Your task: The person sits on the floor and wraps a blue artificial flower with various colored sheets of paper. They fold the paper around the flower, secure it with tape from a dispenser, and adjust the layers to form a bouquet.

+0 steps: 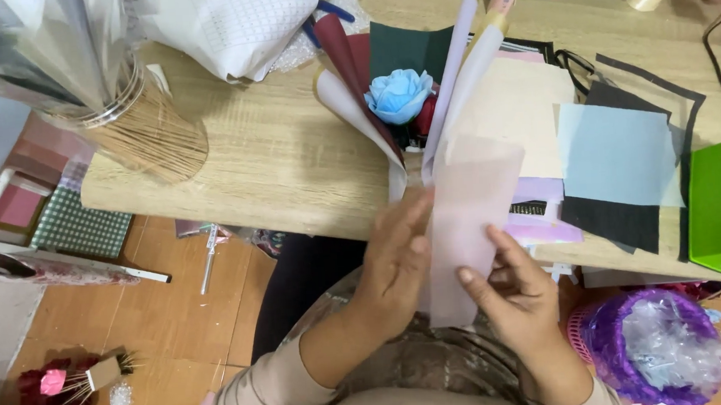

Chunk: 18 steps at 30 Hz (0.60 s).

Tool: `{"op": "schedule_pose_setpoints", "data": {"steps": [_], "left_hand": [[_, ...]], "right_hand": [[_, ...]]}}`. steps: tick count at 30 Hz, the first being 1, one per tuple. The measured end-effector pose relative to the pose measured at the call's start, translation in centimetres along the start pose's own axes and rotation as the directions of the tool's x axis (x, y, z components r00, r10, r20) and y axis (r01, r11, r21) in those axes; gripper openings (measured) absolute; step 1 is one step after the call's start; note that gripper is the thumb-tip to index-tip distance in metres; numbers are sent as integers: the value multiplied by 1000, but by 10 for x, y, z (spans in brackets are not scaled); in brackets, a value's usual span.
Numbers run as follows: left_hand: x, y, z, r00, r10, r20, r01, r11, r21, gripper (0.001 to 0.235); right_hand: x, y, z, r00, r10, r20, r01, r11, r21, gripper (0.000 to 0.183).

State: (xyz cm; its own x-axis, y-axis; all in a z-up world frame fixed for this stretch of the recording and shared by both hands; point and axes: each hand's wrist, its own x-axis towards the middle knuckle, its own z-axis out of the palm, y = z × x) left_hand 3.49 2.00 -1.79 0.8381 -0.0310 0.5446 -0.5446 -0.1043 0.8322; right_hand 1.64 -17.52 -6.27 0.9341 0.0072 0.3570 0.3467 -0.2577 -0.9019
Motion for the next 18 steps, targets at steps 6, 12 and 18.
{"op": "schedule_pose_setpoints", "data": {"steps": [6,12,18], "left_hand": [[30,-11,-11,909,-409,80,357,863,356,100],[32,-15,3,861,-499,92,410,791,453,128],[-12,-69,22,987,-126,-97,150,940,306,125]], "right_hand": [[41,6,-18,973,-15,-232,15,1000,1,28],[54,-3,-20,978,50,-201,-43,998,39,29],[47,15,-30,986,60,-153,-75,993,-90,43]]}}
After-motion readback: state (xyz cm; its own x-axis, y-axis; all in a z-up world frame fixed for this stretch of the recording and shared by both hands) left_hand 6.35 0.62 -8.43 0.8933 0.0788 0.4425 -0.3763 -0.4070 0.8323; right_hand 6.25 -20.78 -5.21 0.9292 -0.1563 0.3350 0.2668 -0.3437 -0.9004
